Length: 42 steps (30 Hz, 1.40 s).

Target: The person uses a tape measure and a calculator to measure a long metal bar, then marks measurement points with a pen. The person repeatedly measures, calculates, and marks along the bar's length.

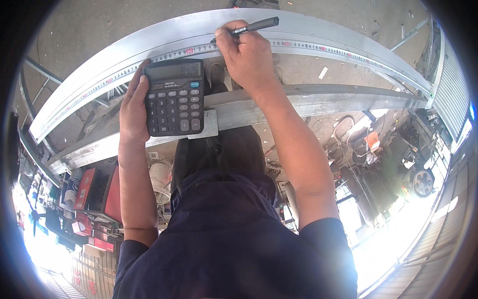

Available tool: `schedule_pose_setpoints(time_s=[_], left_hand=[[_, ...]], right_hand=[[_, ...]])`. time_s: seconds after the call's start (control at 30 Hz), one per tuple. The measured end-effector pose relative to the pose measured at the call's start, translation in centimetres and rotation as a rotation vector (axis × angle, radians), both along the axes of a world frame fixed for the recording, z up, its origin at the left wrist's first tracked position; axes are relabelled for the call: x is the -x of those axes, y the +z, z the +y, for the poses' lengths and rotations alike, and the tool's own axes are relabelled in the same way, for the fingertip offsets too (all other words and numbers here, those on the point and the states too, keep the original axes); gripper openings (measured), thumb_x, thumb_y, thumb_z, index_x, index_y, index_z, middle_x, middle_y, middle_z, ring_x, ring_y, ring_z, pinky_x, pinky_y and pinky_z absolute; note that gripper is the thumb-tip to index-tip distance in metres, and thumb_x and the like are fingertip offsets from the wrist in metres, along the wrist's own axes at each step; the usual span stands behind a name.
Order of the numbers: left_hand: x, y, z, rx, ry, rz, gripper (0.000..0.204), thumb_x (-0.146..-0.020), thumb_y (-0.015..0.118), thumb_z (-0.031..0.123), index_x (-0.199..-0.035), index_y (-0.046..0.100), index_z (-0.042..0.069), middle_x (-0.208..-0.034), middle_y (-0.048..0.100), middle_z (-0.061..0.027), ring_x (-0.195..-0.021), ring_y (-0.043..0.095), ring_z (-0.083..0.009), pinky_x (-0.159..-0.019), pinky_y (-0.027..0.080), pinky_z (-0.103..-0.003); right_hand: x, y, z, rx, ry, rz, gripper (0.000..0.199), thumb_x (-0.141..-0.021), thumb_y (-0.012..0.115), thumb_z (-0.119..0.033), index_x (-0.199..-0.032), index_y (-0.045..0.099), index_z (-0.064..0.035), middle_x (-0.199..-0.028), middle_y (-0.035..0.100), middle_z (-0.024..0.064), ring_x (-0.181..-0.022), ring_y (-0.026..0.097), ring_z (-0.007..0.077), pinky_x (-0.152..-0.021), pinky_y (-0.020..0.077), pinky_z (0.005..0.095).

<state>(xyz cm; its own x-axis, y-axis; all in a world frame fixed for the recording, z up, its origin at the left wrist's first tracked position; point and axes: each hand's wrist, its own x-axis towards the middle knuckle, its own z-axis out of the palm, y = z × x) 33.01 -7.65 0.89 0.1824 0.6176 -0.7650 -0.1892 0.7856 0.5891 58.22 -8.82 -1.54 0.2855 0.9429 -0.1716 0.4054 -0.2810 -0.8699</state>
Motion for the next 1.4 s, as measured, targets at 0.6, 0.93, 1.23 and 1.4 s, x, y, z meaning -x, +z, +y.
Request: schedule_pose_setpoints(time_s=[0.6,0.93,1.23,1.4], left_hand=[[-0.11,0.49,0.21,0.013,-0.046,0.012,0.051,-0.113,0.041,0.022,-0.159,0.039,0.000,-0.134,0.064,-0.0159,-0.112,0.069,-0.0165,-0.091,0.060,-0.029],[0.27,-0.08,0.06,0.000,-0.046,-0.019,0.051,-0.113,0.041,0.021,-0.160,0.036,0.000,-0.131,0.065,-0.0170,-0.108,0.071,-0.0176,-0.088,0.062,-0.030],[0.23,-0.05,0.13,0.005,-0.041,-0.014,0.051,-0.113,0.041,0.021,-0.160,0.036,0.000,-0.130,0.066,-0.0167,-0.107,0.072,-0.0174,-0.087,0.062,-0.030],[0.25,-0.06,0.08,0.007,-0.045,-0.016,0.051,-0.113,0.040,0.021,-0.160,0.036,0.000,-0.131,0.065,-0.0162,-0.108,0.071,-0.0170,-0.088,0.062,-0.030]], right_hand=[[0.05,-0.21,0.11,-0.034,0.009,-0.046,0.018,-0.100,0.071,-0.019,-0.096,0.068,-0.0014,-0.067,0.068,0.0088,-0.058,0.066,0.0197,-0.057,0.0514,0.0318],[0.10,-0.25,0.09,-0.026,0.005,-0.042,0.018,-0.100,0.071,-0.019,-0.096,0.069,-0.0015,-0.068,0.067,0.0091,-0.059,0.067,0.0197,-0.058,0.0517,0.0317],[0.08,0.09,0.21,-0.015,0.010,-0.060,0.019,-0.100,0.071,-0.020,-0.095,0.069,-0.0018,-0.068,0.068,0.0092,-0.059,0.066,0.0204,-0.058,0.0518,0.0325],[0.10,0.16,0.14,0.002,0.009,-0.067,0.019,-0.099,0.071,-0.020,-0.095,0.069,-0.0019,-0.068,0.068,0.0096,-0.060,0.067,0.0214,-0.059,0.0524,0.0333]])
